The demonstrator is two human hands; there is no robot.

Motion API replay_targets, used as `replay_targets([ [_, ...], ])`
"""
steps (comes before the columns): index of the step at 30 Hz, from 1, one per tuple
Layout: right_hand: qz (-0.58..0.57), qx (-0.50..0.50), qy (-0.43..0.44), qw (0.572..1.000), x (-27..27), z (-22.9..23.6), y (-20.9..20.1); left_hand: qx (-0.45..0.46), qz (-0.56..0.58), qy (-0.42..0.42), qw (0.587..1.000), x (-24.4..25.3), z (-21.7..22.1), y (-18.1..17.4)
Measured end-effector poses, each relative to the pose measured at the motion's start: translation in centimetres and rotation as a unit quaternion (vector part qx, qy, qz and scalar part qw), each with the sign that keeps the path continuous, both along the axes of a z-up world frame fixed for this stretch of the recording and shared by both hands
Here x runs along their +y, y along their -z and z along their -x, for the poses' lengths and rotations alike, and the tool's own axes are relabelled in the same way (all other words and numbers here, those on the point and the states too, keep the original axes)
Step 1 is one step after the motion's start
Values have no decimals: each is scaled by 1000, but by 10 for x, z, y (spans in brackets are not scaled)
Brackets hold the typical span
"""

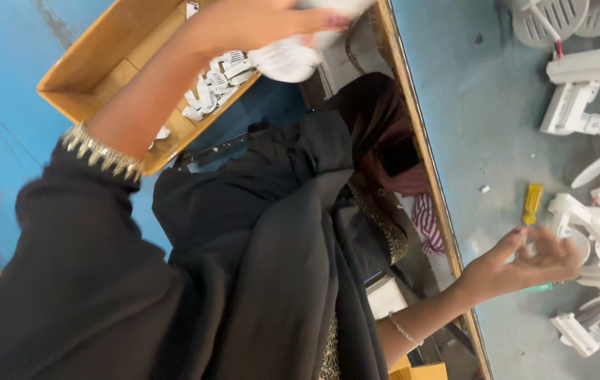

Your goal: The person assembles white plastic electrical components on a workbench. They use a screwdriver to tighten screws and pliers to adjust wires, then place the finished units into a cardboard box.

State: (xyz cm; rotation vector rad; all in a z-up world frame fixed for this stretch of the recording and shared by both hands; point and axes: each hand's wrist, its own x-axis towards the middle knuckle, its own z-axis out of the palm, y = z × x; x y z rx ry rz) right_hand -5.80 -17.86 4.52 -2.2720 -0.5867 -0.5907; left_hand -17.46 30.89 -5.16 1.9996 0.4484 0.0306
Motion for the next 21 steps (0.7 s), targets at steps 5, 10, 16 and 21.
replay_targets([
  [5, 4, 74, 43, 996, -35, 17, 34, -158, 46, -200, 966, 37, 43, 152],
  [10, 65, 107, 94, 988, -64, 39, 36, -53, -67, -362, 928, 29, 47, 246],
  [16, 143, 139, 183, 963, -98, 81, 5, 80, -97, -407, 905, -19, 39, 259],
  [21, 142, 160, 219, 952, -83, 77, -1, 219, -96, -305, 922, -35, 39, 265],
])
